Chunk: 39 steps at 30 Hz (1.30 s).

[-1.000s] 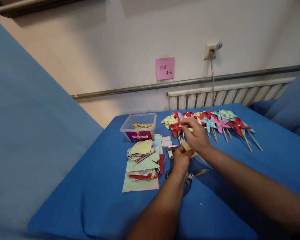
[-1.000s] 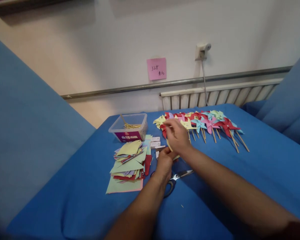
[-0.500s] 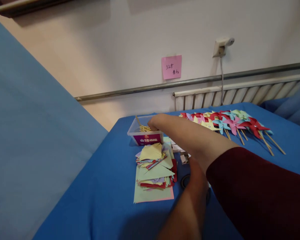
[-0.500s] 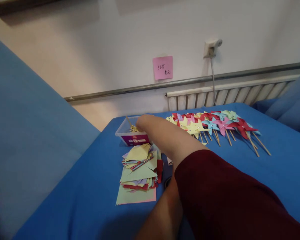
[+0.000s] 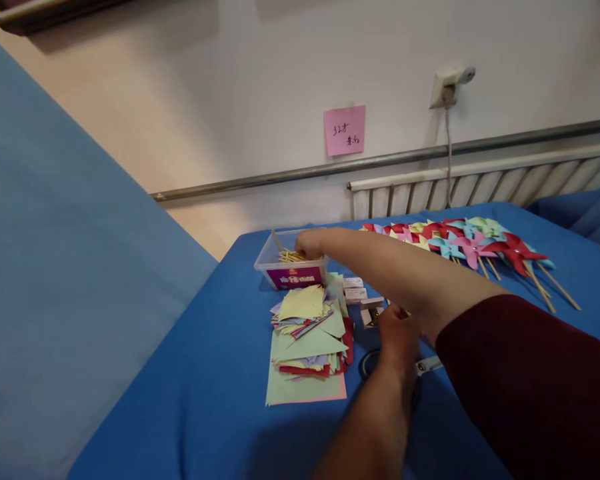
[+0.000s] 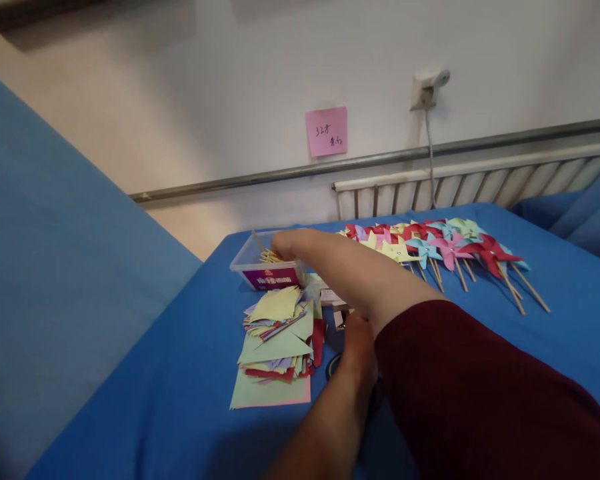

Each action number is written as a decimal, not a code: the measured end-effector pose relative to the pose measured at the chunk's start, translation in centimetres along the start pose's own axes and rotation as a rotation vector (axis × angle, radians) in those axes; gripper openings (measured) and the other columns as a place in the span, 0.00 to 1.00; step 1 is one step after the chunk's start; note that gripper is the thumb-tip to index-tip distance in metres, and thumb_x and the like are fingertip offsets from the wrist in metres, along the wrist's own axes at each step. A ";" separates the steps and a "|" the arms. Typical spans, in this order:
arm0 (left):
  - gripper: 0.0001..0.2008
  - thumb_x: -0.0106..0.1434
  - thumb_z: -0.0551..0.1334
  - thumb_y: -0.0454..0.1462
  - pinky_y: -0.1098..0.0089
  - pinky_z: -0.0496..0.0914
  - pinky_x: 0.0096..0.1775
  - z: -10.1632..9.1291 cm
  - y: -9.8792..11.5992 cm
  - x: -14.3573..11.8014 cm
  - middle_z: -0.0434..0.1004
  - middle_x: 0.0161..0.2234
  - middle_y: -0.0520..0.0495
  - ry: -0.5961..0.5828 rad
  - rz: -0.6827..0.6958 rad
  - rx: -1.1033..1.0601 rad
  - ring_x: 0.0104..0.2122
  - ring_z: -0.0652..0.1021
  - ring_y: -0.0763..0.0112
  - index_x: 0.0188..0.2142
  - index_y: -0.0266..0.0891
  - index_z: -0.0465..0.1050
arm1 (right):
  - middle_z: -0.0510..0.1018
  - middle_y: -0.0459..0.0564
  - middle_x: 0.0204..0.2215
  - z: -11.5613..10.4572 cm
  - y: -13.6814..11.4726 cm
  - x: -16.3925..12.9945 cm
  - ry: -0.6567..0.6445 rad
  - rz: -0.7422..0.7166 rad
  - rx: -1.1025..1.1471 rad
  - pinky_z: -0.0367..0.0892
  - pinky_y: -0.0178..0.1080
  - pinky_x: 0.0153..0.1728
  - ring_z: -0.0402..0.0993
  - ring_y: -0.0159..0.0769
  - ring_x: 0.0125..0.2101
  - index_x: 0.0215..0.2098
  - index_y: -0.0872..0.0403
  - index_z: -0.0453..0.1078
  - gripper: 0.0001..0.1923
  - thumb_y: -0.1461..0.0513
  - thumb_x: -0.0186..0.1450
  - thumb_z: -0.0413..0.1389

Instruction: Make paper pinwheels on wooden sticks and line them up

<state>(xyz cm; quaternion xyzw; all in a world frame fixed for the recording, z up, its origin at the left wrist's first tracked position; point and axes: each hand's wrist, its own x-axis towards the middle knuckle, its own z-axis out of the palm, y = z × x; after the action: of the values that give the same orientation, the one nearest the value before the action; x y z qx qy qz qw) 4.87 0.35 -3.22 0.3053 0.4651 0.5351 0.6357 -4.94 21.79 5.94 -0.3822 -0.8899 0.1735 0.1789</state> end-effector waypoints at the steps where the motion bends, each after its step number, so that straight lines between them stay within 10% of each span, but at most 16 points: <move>1: 0.13 0.41 0.72 0.42 0.71 0.64 0.24 -0.2 -0.4 0.4 0.70 0.18 0.50 0.030 -0.013 0.011 0.19 0.68 0.74 0.19 0.39 0.71 | 0.78 0.48 0.22 -0.6 -0.2 -0.3 0.011 -0.020 0.005 0.66 0.38 0.34 0.74 0.39 0.29 0.19 0.55 0.72 0.05 0.68 0.47 0.63; 6: 0.13 0.40 0.71 0.40 0.73 0.62 0.23 -1.0 -1.1 1.6 0.73 0.20 0.50 0.083 -0.033 0.000 0.19 0.69 0.75 0.25 0.36 0.75 | 0.78 0.51 0.38 -4.3 -1.2 -6.0 0.295 -0.036 0.125 0.65 0.35 0.38 0.73 0.32 0.36 0.41 0.56 0.68 0.10 0.64 0.64 0.49; 10: 0.13 0.42 0.70 0.39 0.73 0.64 0.26 -1.3 0.1 1.4 0.76 0.25 0.48 0.116 0.025 0.024 0.22 0.72 0.74 0.29 0.35 0.76 | 0.75 0.45 0.28 -5.8 -1.6 -16.6 0.658 0.039 0.739 0.64 0.31 0.26 0.69 0.28 0.24 0.45 0.55 0.65 0.11 0.61 0.65 0.49; 16: 0.16 0.42 0.70 0.40 0.73 0.63 0.27 -1.5 1.0 2.1 0.76 0.25 0.48 0.095 0.154 0.092 0.21 0.71 0.75 0.31 0.33 0.77 | 0.68 0.40 0.19 -0.9 -0.3 -28.9 0.687 0.367 1.025 0.55 0.31 0.17 0.58 0.26 0.15 0.39 0.54 0.69 0.17 0.49 0.64 0.51; 21: 0.14 0.41 0.70 0.39 0.73 0.63 0.27 -1.7 1.3 2.6 0.75 0.24 0.50 0.102 0.207 0.112 0.22 0.71 0.75 0.28 0.34 0.75 | 0.69 0.39 0.17 2.7 1.4 -29.8 0.565 0.370 1.059 0.54 0.32 0.18 0.59 0.26 0.15 0.31 0.53 0.65 0.15 0.50 0.61 0.53; 39: 0.17 0.42 0.71 0.39 0.72 0.65 0.28 -1.7 2.8 2.2 0.76 0.27 0.49 0.116 0.310 0.127 0.24 0.72 0.74 0.33 0.34 0.76 | 0.71 0.39 0.17 3.5 2.6 -29.0 0.465 0.351 1.049 0.54 0.30 0.18 0.59 0.25 0.15 0.30 0.53 0.65 0.12 0.53 0.60 0.55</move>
<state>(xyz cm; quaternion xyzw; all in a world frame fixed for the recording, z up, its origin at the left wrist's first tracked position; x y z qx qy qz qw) 2.21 2.93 -1.95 0.3816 0.4812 0.6130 0.4971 13.77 1.36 -3.71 -0.4119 -0.5468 0.5283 0.5023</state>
